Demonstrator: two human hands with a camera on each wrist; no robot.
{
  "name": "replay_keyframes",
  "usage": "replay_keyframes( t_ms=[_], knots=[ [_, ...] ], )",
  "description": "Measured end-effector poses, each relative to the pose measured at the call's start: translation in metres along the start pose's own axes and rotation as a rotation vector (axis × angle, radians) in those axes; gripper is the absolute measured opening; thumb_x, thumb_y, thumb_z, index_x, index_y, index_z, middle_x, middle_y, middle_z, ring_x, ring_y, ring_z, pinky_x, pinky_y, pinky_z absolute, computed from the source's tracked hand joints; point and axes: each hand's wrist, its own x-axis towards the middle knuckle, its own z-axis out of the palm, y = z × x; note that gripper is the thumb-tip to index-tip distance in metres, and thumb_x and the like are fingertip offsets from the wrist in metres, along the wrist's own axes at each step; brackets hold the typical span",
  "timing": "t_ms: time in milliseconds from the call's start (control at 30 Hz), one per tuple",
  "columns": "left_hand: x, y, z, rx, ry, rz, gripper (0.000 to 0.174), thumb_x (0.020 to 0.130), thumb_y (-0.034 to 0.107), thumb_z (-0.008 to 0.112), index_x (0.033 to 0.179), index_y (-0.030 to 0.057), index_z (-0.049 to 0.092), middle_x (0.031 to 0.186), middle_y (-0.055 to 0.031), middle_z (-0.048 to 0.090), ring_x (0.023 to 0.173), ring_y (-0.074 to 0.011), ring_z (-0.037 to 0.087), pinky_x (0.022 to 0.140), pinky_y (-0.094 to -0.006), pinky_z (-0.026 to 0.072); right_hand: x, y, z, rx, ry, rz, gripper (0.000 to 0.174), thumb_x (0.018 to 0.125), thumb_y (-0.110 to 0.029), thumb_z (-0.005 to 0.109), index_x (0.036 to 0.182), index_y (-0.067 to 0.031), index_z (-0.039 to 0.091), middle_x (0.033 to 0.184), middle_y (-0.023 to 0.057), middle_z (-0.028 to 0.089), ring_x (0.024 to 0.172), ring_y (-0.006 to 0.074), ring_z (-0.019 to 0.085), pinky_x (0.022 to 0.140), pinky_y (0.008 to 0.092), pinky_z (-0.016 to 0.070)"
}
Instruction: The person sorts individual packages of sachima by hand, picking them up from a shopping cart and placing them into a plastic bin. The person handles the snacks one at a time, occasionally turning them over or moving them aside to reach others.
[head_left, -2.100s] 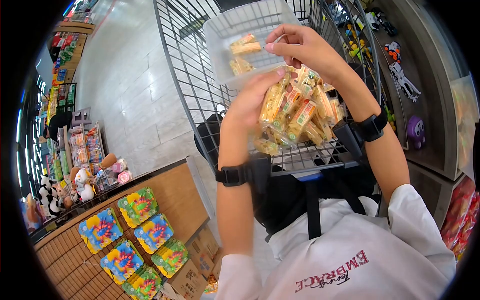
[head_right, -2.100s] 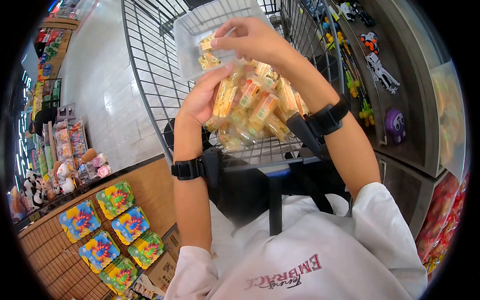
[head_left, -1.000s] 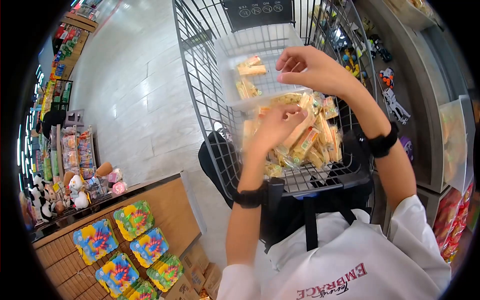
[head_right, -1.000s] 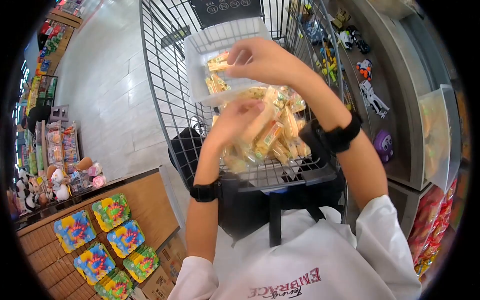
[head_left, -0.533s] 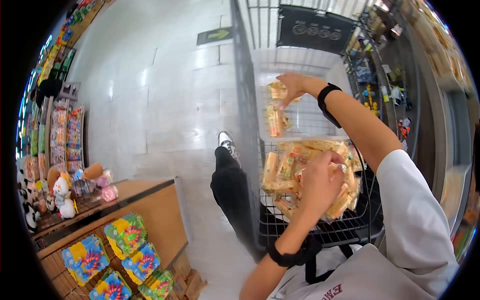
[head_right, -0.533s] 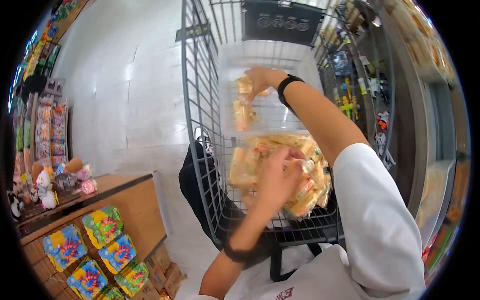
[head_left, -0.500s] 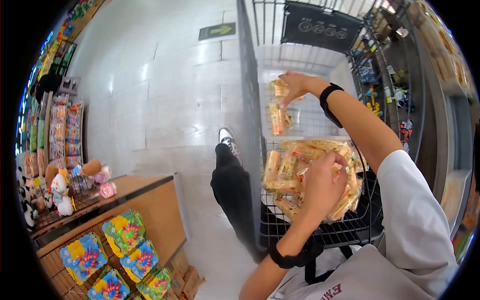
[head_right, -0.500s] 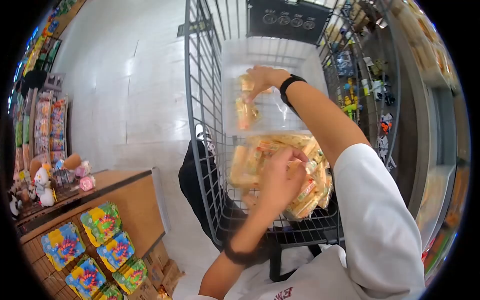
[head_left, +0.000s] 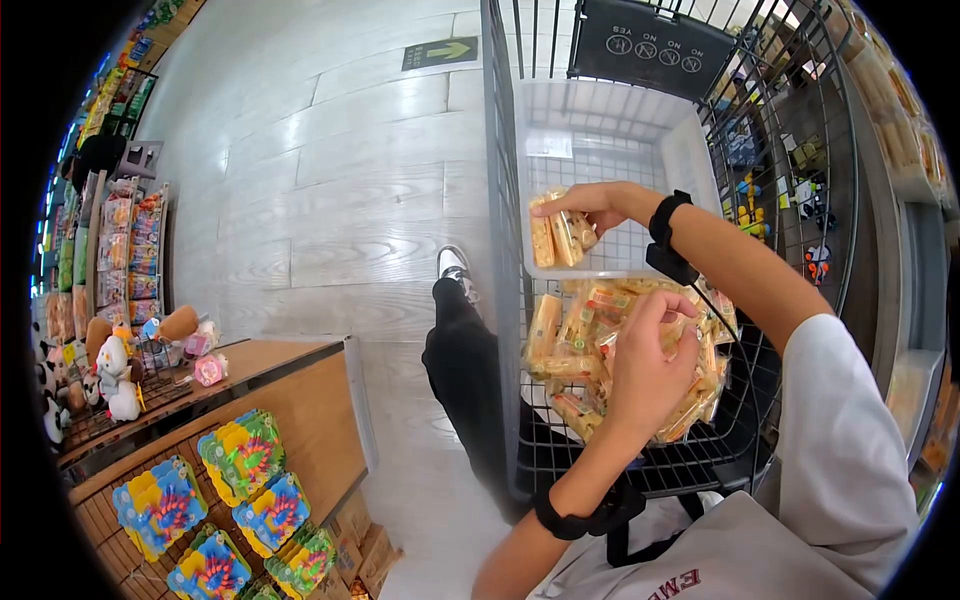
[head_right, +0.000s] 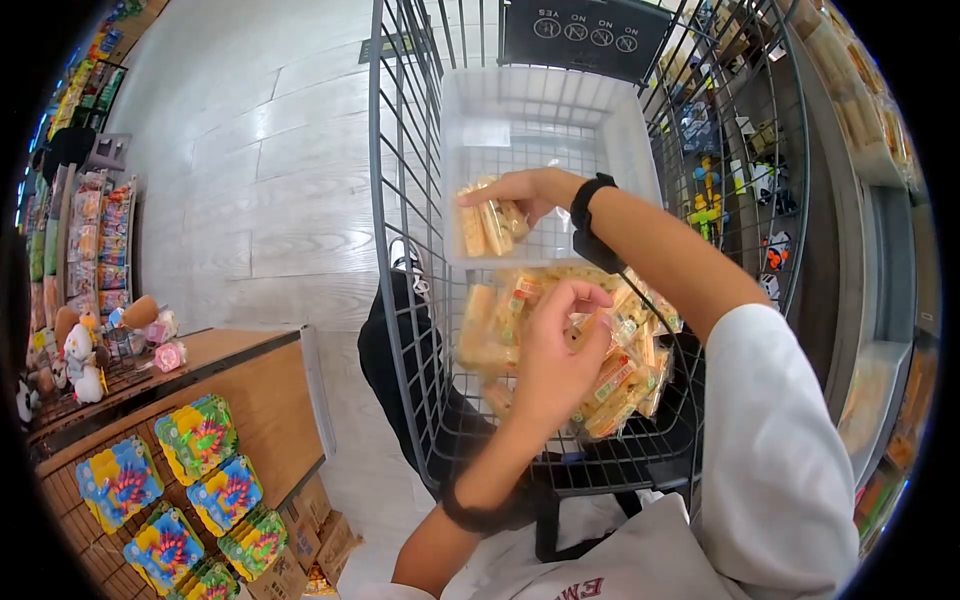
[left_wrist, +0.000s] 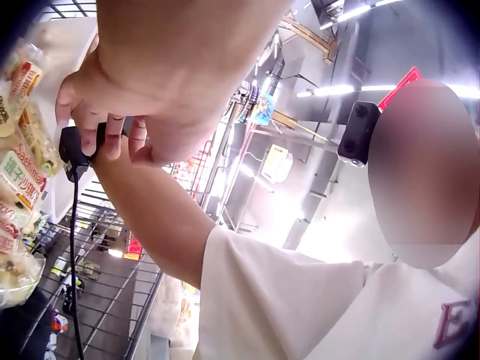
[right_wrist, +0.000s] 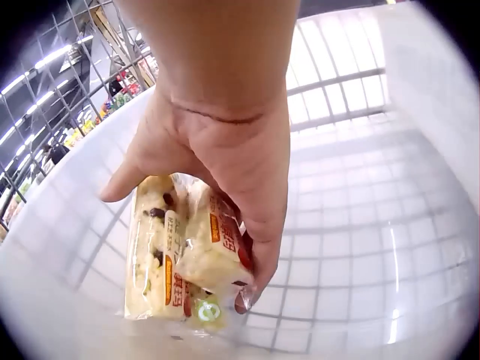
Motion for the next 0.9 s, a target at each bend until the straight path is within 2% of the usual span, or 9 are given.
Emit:
replay_keyframes(
  t_ms=[33, 133, 267, 333, 467, 600, 700, 800, 900],
  knots=[
    [-0.001, 0.001, 0.000, 0.009, -0.005, 0.017, 0.015, 0.082, -0.001, 0.060, 0.097, -0.0007, 0.057, 0.095, -0.0090, 0.062, 0.091, -0.0190, 0.060, 0.085, -0.0312, 0.0460, 0.005, 0.000, 0.000, 0.037, 0.010, -0.021, 0.071, 0.072, -0.055, 0.079, 0.122, -0.0083, 0.057, 0.120, 0.0091, 0.062, 0.108, 0.0202, 0.061, 0.089, 0.0377, 0.0498],
    [-0.002, 0.002, 0.000, -0.027, -0.003, 0.010, 0.014, 0.084, 0.000, 0.059, 0.097, -0.0001, 0.057, 0.095, -0.0074, 0.061, 0.091, -0.0171, 0.060, 0.084, -0.0304, 0.0458, 0.009, 0.000, 0.003, 0.044, 0.043, -0.076, 0.065, 0.076, -0.049, 0.078, 0.116, -0.0026, 0.057, 0.110, 0.0109, 0.064, 0.099, 0.0205, 0.066, 0.084, 0.0366, 0.0555],
    [0.000, -0.005, -0.001, -0.136, 0.034, -0.052, 0.013, 0.085, 0.000, 0.057, 0.098, 0.0020, 0.056, 0.096, -0.0043, 0.060, 0.090, -0.0135, 0.058, 0.082, -0.0291, 0.0454, 0.017, -0.004, 0.007, 0.178, 0.080, -0.167, 0.055, 0.077, -0.038, 0.079, 0.113, -0.0024, 0.057, 0.107, 0.0110, 0.065, 0.095, 0.0206, 0.067, 0.085, 0.0360, 0.0563],
    [0.000, -0.005, -0.002, -0.169, 0.058, -0.065, 0.013, 0.085, 0.000, 0.057, 0.098, 0.0027, 0.056, 0.096, -0.0033, 0.060, 0.091, -0.0127, 0.057, 0.081, -0.0283, 0.0449, 0.015, -0.003, 0.003, 0.340, -0.048, -0.313, 0.052, 0.076, -0.028, 0.079, 0.115, -0.0014, 0.056, 0.109, 0.0117, 0.064, 0.098, 0.0218, 0.066, 0.089, 0.0370, 0.0552],
    [0.002, -0.001, -0.004, -0.141, 0.137, 0.011, 0.013, 0.086, 0.001, 0.057, 0.099, 0.0042, 0.056, 0.097, -0.0018, 0.059, 0.093, -0.0114, 0.055, 0.081, -0.0267, 0.0433, -0.008, -0.009, 0.000, 0.512, 0.065, -0.402, 0.043, 0.083, -0.027, 0.071, 0.116, -0.0041, 0.057, 0.111, 0.0083, 0.065, 0.101, 0.0197, 0.065, 0.091, 0.0369, 0.0537],
    [0.002, 0.001, -0.003, -0.159, 0.157, -0.018, 0.015, 0.085, 0.001, 0.057, 0.100, 0.0048, 0.055, 0.102, -0.0024, 0.058, 0.097, -0.0122, 0.053, 0.081, -0.0274, 0.0430, -0.019, -0.008, -0.005, 0.668, -0.039, -0.503, 0.053, 0.086, -0.033, 0.069, 0.127, -0.0056, 0.051, 0.121, 0.0114, 0.061, 0.109, 0.0248, 0.062, 0.097, 0.0435, 0.0503],
    [0.004, 0.002, -0.004, -0.064, 0.207, 0.010, 0.024, 0.084, 0.000, 0.057, 0.107, 0.0056, 0.054, 0.111, -0.0062, 0.055, 0.106, -0.0158, 0.050, 0.083, -0.0297, 0.0424, -0.022, -0.011, -0.004, 0.696, -0.112, -0.609, 0.058, 0.087, -0.039, 0.066, 0.132, -0.0050, 0.048, 0.125, 0.0127, 0.059, 0.114, 0.0262, 0.059, 0.100, 0.0459, 0.0475],
    [0.012, 0.008, -0.014, 0.148, 0.368, 0.135, 0.031, 0.083, 0.000, 0.057, 0.113, 0.0056, 0.053, 0.120, -0.0103, 0.051, 0.119, -0.0235, 0.045, 0.096, -0.0362, 0.0391, -0.026, -0.012, -0.007, 0.715, -0.157, -0.667, 0.057, 0.090, -0.043, 0.062, 0.131, -0.0050, 0.049, 0.124, 0.0123, 0.060, 0.113, 0.0257, 0.060, 0.101, 0.0440, 0.0473],
    [0.026, 0.009, -0.031, 0.303, 0.505, 0.256, 0.036, 0.083, 0.003, 0.059, 0.119, 0.0020, 0.051, 0.133, -0.0205, 0.044, 0.137, -0.0366, 0.032, 0.113, -0.0461, 0.0232, -0.034, -0.013, 0.001, 0.716, -0.137, -0.670, 0.056, 0.091, -0.045, 0.060, 0.129, -0.0054, 0.052, 0.122, 0.0114, 0.061, 0.111, 0.0251, 0.061, 0.100, 0.0419, 0.0482]
  ],
)
